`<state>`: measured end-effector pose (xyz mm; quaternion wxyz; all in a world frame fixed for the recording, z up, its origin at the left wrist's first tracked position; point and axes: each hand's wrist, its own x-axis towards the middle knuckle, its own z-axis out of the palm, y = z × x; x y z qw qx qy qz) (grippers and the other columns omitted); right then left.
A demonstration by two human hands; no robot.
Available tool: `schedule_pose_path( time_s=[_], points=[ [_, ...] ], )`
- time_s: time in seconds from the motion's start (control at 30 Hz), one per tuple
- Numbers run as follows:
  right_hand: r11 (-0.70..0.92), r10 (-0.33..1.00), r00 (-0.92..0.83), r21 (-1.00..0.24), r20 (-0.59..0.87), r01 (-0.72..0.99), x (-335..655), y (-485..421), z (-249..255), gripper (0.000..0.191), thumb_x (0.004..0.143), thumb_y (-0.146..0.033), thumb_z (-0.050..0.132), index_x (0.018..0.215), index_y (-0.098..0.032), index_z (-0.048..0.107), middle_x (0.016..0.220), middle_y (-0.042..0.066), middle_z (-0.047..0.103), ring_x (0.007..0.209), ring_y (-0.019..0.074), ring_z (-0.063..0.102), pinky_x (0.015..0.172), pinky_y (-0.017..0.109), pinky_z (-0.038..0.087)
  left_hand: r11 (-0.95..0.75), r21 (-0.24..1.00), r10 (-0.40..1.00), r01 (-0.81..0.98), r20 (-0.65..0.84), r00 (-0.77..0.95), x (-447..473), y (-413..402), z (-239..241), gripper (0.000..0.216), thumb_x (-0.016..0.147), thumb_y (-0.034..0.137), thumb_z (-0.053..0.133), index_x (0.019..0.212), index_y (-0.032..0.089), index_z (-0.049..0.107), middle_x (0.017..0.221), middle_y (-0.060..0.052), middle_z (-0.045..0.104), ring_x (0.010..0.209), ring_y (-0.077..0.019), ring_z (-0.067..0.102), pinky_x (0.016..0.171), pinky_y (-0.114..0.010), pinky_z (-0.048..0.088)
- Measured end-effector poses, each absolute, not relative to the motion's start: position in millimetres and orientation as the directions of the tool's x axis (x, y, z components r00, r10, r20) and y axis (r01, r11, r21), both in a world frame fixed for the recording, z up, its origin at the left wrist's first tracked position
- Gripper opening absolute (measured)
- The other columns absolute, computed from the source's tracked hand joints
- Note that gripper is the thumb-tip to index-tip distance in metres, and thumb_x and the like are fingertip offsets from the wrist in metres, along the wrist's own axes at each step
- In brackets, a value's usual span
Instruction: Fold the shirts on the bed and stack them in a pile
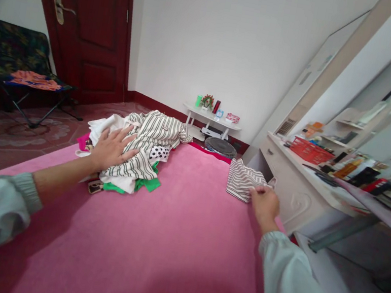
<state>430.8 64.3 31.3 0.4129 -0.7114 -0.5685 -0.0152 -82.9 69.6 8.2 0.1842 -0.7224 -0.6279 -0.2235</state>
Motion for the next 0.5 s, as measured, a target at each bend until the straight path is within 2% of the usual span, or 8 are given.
schedule_pose_path(
  time_s=[0.03,0.13,0.2,0.27,0.33,0.4,0.5],
  points=[
    [0.113,0.81,0.249,-0.558,0.531,0.822,410.3,51.2,41.7,0.019,0.069,-0.037,0.061,0.066,-0.019,0.057,0.064,0.004,0.059,0.06,0.0199,0.053,0.06,0.033,0.039,-0.144,0.029,0.839,0.989,0.534,0.106,-83.6,69.1,10.2,0.063,0.089,0.06,0.029,0.141,0.026,0.037,0.156,-0.004,0.016,0.137,-0.034,0.025,0.112,-0.054,0.007],
    [0.296,0.854,0.017,-0.513,0.52,0.806,340.1,-12.4,60.0,0.015,0.074,-0.034,0.059,0.07,-0.02,0.057,0.073,0.001,0.06,0.069,0.016,0.054,0.067,0.028,0.042,-0.15,0.1,0.889,0.984,0.449,0.09,-81.8,62.1,20.9,0.064,0.088,0.059,0.032,0.143,0.025,0.034,0.156,-0.007,0.015,0.139,-0.0364,0.018,0.11,-0.058,0.008],
    [0.496,0.86,-0.324,-0.497,0.393,0.712,291.6,-73.6,61.6,0.013,0.078,-0.025,0.055,0.066,-0.019,0.055,0.073,0.001,0.058,0.07,0.0144,0.054,0.067,0.025,0.04,-0.152,0.17,0.889,0.974,0.454,0.06,-72.8,47.9,30.4,0.064,0.088,0.056,0.036,0.143,0.024,0.035,0.156,-0.01,0.013,0.14,-0.0384,0.014,0.109,-0.059,0.012],
    [0.599,0.768,-0.619,-0.528,0.166,0.602,251.7,-136.2,60.7,0.008,0.078,-0.02,0.055,0.07,-0.02,0.057,0.075,0.0,0.06,0.069,0.0119,0.054,0.062,0.022,0.037,-0.214,0.236,0.853,0.948,0.517,0.064,-54.5,23.3,39.1,0.061,0.088,0.051,0.041,0.142,0.022,0.036,0.156,-0.012,0.011,0.141,-0.0377,0.012,0.109,-0.056,0.016],
    [0.641,0.639,-0.769,-0.569,0.023,0.515,229.4,-181.1,62.4,0.003,0.077,-0.026,0.063,0.078,-0.023,0.061,0.078,-0.003,0.063,0.067,0.0104,0.055,0.057,0.02,0.034,-0.369,0.28,0.817,0.886,0.553,0.165,-28.7,-10.7,44.2,0.058,0.089,0.048,0.042,0.141,0.021,0.037,0.156,-0.011,0.012,0.141,-0.0336,0.015,0.111,-0.05,0.021],
    [0.613,0.684,-0.728,-0.571,0.037,0.546,229.0,-194.6,65.5,0.005,0.079,-0.029,0.062,0.081,-0.024,0.063,0.075,-0.004,0.064,0.065,0.0098,0.054,0.056,0.02,0.033,-0.536,0.338,0.807,0.774,0.475,0.351,-1.0,-49.0,44.1,0.056,0.091,0.049,0.04,0.141,0.026,0.036,0.156,-0.007,0.016,0.14,-0.0301,0.019,0.11,-0.047,0.025],
    [0.468,0.883,-0.402,-0.529,0.243,0.708,262.5,-160.9,58.8,0.011,0.085,-0.022,0.052,0.084,-0.02,0.062,0.077,-0.001,0.064,0.067,0.0112,0.054,0.063,0.022,0.037,-0.649,0.449,0.754,0.614,0.276,0.596,29.8,-100.0,36.2,0.063,0.087,0.05,0.049,0.144,0.029,0.03,0.147,-0.008,0.034,0.133,-0.0269,0.035,0.106,-0.041,0.034]
  ],
)
